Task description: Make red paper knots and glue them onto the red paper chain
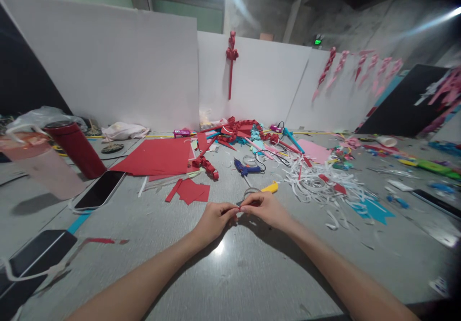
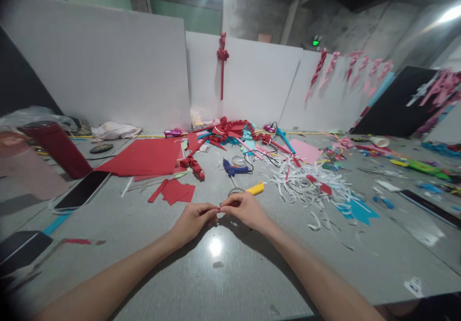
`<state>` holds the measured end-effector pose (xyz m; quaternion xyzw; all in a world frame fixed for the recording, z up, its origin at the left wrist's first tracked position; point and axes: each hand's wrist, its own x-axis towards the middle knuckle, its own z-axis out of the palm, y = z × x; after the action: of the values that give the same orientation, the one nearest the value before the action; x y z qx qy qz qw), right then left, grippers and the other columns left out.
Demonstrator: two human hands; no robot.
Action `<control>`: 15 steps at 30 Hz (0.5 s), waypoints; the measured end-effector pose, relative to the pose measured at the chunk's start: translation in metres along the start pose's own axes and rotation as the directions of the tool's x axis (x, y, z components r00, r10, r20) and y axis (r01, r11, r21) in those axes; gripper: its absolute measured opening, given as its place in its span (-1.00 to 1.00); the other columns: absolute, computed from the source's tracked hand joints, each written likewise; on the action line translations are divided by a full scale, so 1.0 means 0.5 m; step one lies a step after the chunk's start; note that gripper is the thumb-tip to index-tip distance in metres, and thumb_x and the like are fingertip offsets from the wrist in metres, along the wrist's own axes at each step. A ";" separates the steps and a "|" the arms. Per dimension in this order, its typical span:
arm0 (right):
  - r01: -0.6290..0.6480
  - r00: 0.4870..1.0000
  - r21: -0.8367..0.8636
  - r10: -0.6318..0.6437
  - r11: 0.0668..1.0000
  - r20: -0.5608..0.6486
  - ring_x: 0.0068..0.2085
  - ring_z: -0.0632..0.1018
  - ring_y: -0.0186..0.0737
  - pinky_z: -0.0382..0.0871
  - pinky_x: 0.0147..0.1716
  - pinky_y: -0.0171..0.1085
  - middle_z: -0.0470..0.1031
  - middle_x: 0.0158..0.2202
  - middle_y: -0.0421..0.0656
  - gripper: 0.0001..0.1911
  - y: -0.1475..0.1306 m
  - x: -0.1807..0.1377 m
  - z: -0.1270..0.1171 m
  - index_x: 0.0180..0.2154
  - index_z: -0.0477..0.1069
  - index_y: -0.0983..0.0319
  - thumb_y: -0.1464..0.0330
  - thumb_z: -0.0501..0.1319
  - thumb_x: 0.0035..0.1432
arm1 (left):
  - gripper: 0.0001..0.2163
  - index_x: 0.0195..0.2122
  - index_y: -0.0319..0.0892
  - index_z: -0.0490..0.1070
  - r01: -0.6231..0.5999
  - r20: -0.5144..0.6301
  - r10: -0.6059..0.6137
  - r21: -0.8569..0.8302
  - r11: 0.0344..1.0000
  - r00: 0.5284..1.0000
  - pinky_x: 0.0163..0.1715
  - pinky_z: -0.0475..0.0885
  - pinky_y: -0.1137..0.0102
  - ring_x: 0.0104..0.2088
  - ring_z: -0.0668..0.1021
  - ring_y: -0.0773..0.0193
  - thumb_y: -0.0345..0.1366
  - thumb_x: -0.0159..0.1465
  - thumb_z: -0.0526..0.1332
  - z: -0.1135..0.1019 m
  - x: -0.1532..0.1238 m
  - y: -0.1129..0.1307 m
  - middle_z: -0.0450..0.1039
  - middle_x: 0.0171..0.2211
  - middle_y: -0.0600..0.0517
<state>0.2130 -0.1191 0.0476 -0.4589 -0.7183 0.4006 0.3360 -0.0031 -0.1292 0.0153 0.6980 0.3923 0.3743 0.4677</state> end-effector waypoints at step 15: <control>0.055 0.998 -0.133 -0.057 0.990 -0.012 -0.43 0.55 -0.24 0.34 -0.37 -0.27 0.57 -0.47 -0.19 -0.85 -0.011 -0.006 0.005 -0.34 0.63 0.22 0.34 0.29 0.24 | -0.69 -0.21 -0.18 0.64 -0.154 0.075 0.139 0.257 0.954 0.987 -0.34 0.31 0.42 -0.42 0.55 0.24 -0.13 0.45 0.16 -0.014 -0.004 0.016 0.61 -0.41 -0.02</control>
<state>0.2097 -0.1240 0.0509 -0.4632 -0.7531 0.3389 0.3216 -0.0086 -0.1304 0.0248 0.7911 0.3725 0.3330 0.3530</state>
